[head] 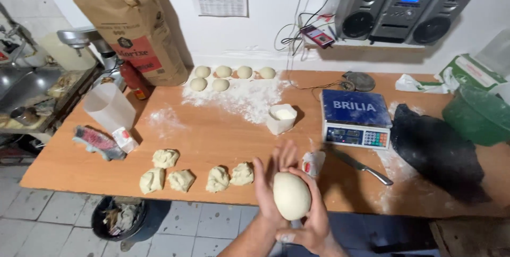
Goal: Forming small portions of dough into smooth balls on a floured workbench.
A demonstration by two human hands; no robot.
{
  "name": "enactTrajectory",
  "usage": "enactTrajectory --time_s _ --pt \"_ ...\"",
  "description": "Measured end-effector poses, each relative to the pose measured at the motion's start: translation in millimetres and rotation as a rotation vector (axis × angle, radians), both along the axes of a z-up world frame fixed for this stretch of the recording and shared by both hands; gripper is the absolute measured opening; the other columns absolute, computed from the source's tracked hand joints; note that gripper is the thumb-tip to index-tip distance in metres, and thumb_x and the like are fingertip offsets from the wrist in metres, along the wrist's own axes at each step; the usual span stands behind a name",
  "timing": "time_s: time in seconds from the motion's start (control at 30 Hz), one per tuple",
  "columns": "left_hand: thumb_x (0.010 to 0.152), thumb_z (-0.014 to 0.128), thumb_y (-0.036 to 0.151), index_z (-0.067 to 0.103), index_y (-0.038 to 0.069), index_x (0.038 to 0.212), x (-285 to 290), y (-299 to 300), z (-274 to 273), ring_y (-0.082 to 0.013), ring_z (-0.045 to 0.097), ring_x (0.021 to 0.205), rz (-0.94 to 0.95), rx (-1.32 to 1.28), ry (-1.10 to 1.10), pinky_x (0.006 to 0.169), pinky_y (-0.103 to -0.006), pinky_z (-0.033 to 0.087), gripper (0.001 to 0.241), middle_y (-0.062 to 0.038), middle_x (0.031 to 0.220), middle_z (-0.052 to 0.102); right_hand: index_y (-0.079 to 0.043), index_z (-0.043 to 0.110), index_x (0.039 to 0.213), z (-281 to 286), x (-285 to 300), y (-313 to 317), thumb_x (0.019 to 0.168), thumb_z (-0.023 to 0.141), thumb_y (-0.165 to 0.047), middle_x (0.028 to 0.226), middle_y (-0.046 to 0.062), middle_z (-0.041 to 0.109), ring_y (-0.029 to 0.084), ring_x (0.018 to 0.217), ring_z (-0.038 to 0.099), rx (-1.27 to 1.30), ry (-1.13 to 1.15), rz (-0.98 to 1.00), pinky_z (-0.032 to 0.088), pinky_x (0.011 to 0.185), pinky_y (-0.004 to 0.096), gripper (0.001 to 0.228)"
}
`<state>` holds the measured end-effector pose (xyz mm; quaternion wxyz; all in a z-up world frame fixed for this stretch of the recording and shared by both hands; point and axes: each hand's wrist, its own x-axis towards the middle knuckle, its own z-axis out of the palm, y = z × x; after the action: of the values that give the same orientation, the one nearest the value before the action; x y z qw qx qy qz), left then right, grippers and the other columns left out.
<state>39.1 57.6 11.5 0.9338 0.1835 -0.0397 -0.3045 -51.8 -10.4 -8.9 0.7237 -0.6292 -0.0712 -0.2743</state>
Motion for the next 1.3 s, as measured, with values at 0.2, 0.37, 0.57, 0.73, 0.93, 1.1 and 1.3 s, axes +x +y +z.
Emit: enactTrajectory --time_s 0.2,0.37,0.57,0.73,0.93,1.1,1.3 --pt "0.097 0.022 0.068 0.024 0.011 0.162 -33 43 21 -0.0235 0.026 0.158 -0.07 0.045 -0.173 0.128 -0.0399 0.018 0.087 -0.005 0.169 0.034 0.003 0.036 0.152 -10 12 14 0.064 0.097 -0.043 0.147 0.017 0.053 0.029 0.138 0.055 -0.206 0.057 -0.149 0.046 0.118 0.042 0.116" --pt "0.1 0.022 0.068 0.025 0.005 0.162 9 75 0 -0.0275 0.026 0.156 0.029 -0.013 -0.193 0.126 -0.0397 0.017 0.088 -0.014 0.165 0.037 0.0 0.031 0.154 8 6 66 0.067 0.095 -0.047 0.152 0.018 0.047 0.029 0.142 0.049 -0.105 0.022 -0.034 0.04 0.12 0.041 0.118" --pt "0.099 0.024 0.065 0.03 0.01 0.16 1 89 -10 -0.0259 0.031 0.154 -0.079 -0.015 -0.112 0.126 -0.0406 0.021 0.083 -0.01 0.164 0.039 0.001 0.038 0.15 5 16 90 0.068 0.093 -0.049 0.148 0.019 0.053 0.03 0.139 0.055 -0.235 -0.014 -0.149 0.046 0.118 0.042 0.11" --pt "0.099 0.022 0.066 0.031 0.007 0.16 4 103 -6 -0.0244 0.031 0.154 0.004 -0.034 -0.066 0.123 -0.0388 0.023 0.086 -0.012 0.163 0.041 0.0 0.029 0.15 8 12 94 0.066 0.098 -0.042 0.147 0.021 0.048 0.032 0.138 0.048 -0.104 0.155 0.039 0.041 0.113 0.044 0.117" --pt "0.103 0.025 0.064 0.029 0.007 0.16 11 99 -21 -0.03 0.033 0.153 -0.041 -0.137 -0.219 0.126 -0.0387 0.024 0.081 -0.019 0.163 0.04 0.002 0.038 0.152 4 18 107 0.072 0.09 -0.055 0.151 0.019 0.054 0.032 0.141 0.057 -0.172 -0.104 -0.199 0.051 0.119 0.044 0.111" --pt "0.097 0.029 0.064 0.034 0.01 0.158 -18 101 -3 -0.0215 0.035 0.153 -0.085 0.038 -0.09 0.123 -0.0363 0.026 0.081 -0.006 0.164 0.041 0.002 0.04 0.149 0 28 80 0.066 0.093 -0.054 0.145 0.018 0.054 0.029 0.132 0.06 -0.312 0.01 -0.189 0.053 0.113 0.042 0.113" --pt "0.1 0.023 0.065 0.037 0.009 0.157 33 86 -9 -0.0242 0.033 0.152 0.009 -0.031 -0.044 0.121 -0.0381 0.022 0.082 -0.011 0.162 0.042 0.002 0.028 0.151 6 29 84 0.066 0.098 -0.047 0.149 0.022 0.046 0.032 0.14 0.047 -0.075 0.108 0.021 0.036 0.116 0.045 0.121"
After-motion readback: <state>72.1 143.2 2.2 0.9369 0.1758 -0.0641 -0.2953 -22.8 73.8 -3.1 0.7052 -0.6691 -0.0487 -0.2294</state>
